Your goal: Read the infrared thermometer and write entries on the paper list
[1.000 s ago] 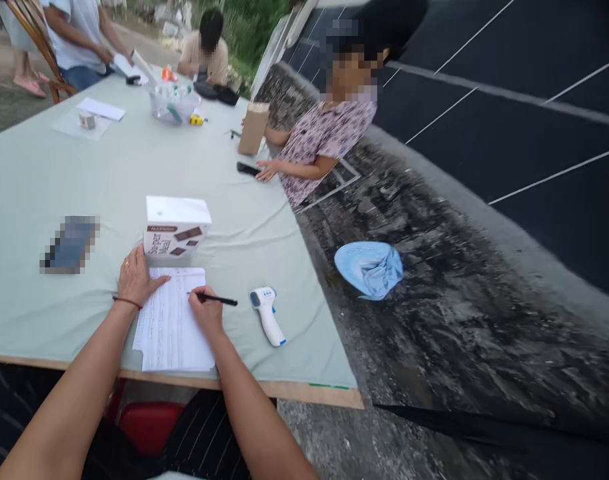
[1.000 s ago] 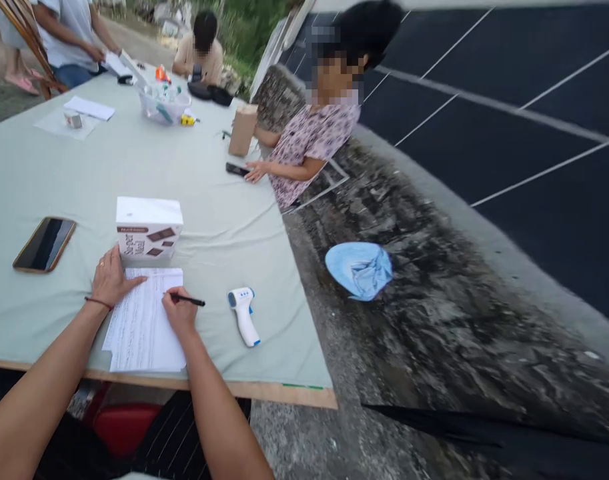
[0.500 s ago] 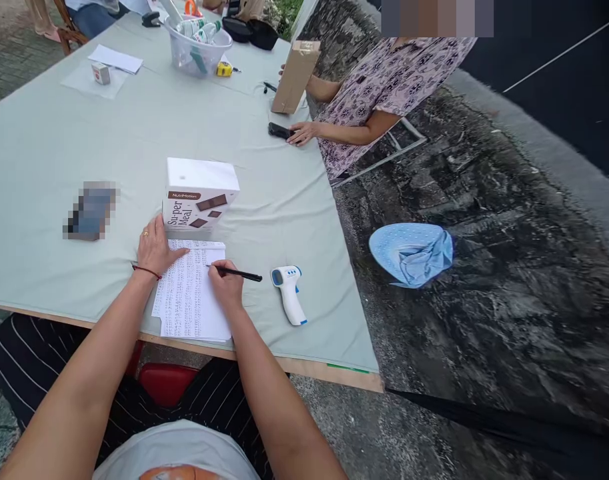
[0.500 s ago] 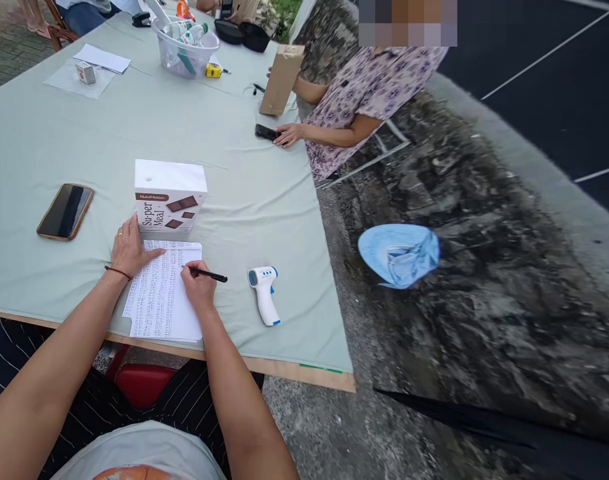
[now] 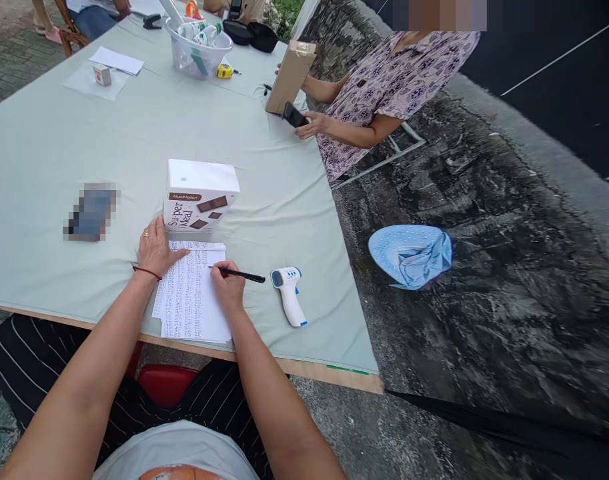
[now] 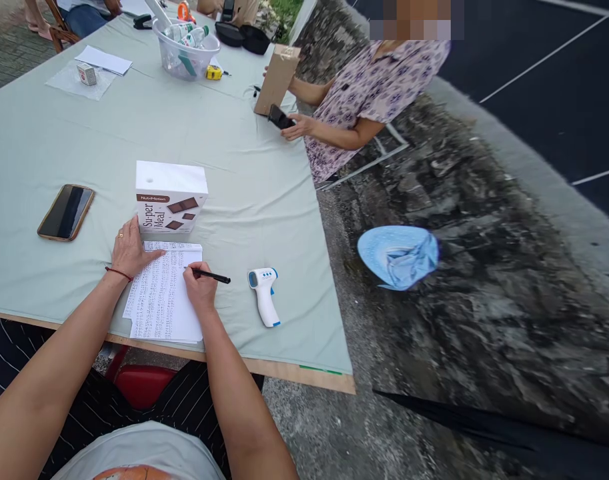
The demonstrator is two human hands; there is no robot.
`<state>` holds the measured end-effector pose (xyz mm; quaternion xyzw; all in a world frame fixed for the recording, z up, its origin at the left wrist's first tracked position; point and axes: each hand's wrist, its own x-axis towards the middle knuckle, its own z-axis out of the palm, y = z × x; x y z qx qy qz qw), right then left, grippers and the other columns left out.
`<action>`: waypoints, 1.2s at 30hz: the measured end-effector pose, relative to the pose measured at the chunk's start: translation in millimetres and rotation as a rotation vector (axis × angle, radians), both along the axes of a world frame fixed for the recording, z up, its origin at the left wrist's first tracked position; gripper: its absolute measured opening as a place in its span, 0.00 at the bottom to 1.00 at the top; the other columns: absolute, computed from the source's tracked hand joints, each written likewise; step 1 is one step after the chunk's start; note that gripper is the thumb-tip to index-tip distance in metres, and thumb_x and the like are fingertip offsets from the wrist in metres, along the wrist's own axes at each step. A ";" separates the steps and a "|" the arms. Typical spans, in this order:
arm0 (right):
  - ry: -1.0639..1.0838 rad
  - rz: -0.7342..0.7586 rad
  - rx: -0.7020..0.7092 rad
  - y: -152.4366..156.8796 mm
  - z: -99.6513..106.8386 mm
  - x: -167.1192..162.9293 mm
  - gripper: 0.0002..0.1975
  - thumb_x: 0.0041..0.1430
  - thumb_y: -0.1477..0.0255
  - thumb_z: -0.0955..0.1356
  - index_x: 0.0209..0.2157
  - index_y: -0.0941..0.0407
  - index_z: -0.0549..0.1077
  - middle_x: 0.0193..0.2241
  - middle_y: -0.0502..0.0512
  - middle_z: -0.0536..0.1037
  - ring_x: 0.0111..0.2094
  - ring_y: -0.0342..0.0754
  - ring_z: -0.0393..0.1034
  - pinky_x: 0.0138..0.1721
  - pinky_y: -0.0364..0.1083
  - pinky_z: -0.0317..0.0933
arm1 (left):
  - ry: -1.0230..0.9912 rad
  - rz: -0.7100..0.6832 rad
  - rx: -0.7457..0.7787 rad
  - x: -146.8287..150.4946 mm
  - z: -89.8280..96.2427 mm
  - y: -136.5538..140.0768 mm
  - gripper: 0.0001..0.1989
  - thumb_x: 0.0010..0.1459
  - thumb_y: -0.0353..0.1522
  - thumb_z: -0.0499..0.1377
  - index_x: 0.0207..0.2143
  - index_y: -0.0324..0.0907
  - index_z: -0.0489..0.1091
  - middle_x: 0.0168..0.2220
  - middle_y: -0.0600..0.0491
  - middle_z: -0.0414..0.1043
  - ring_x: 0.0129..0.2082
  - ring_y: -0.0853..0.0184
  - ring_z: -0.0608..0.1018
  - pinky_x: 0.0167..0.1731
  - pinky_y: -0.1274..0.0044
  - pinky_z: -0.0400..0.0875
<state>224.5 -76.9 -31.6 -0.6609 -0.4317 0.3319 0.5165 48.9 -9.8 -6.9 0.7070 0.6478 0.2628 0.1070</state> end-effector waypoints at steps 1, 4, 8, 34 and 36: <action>-0.003 0.003 -0.002 0.0 0.1 -0.1 0.08 0.46 0.64 0.64 0.25 0.54 0.68 0.21 0.47 0.71 0.25 0.44 0.64 0.32 0.45 0.61 | 0.000 0.002 0.003 0.1 -0.1 -0.1 0.55 0.42 0.43 0.70 0.65 0.35 0.45 0.62 0.33 0.56 0.62 0.45 0.62 0.59 0.56 0.58; -0.007 0.016 -0.010 -0.4 0.4 0.0 0.08 0.46 0.64 0.64 0.25 0.54 0.68 0.21 0.47 0.71 0.25 0.44 0.64 0.33 0.45 0.60 | 0.008 0.009 -0.004 0.6 1.3 -0.6 0.54 0.42 0.43 0.70 0.65 0.34 0.46 0.62 0.33 0.56 0.62 0.45 0.62 0.59 0.56 0.58; 0.000 0.020 -0.012 -1.0 -0.2 0.6 0.07 0.46 0.65 0.64 0.25 0.54 0.68 0.21 0.46 0.70 0.26 0.44 0.63 0.33 0.45 0.60 | 0.023 0.006 -0.030 0.9 3.5 -0.9 0.55 0.42 0.44 0.70 0.64 0.31 0.45 0.62 0.31 0.56 0.62 0.45 0.62 0.60 0.57 0.58; -0.014 0.417 0.240 -46.6 146.3 6.8 0.11 0.53 0.59 0.68 0.29 0.52 0.74 0.24 0.49 0.72 0.27 0.46 0.66 0.32 0.46 0.64 | 0.019 -0.004 0.108 -20.6 -9.1 13.3 0.45 0.52 0.49 0.58 0.63 0.29 0.49 0.58 0.29 0.60 0.59 0.42 0.65 0.57 0.55 0.61; 0.271 0.681 0.263 -73.0 164.1 1.6 0.14 0.48 0.54 0.70 0.25 0.50 0.73 0.20 0.48 0.70 0.25 0.46 0.65 0.28 0.46 0.64 | 0.013 0.006 0.114 -22.8 -9.5 16.3 0.46 0.52 0.50 0.58 0.63 0.29 0.48 0.59 0.30 0.60 0.59 0.41 0.65 0.57 0.53 0.61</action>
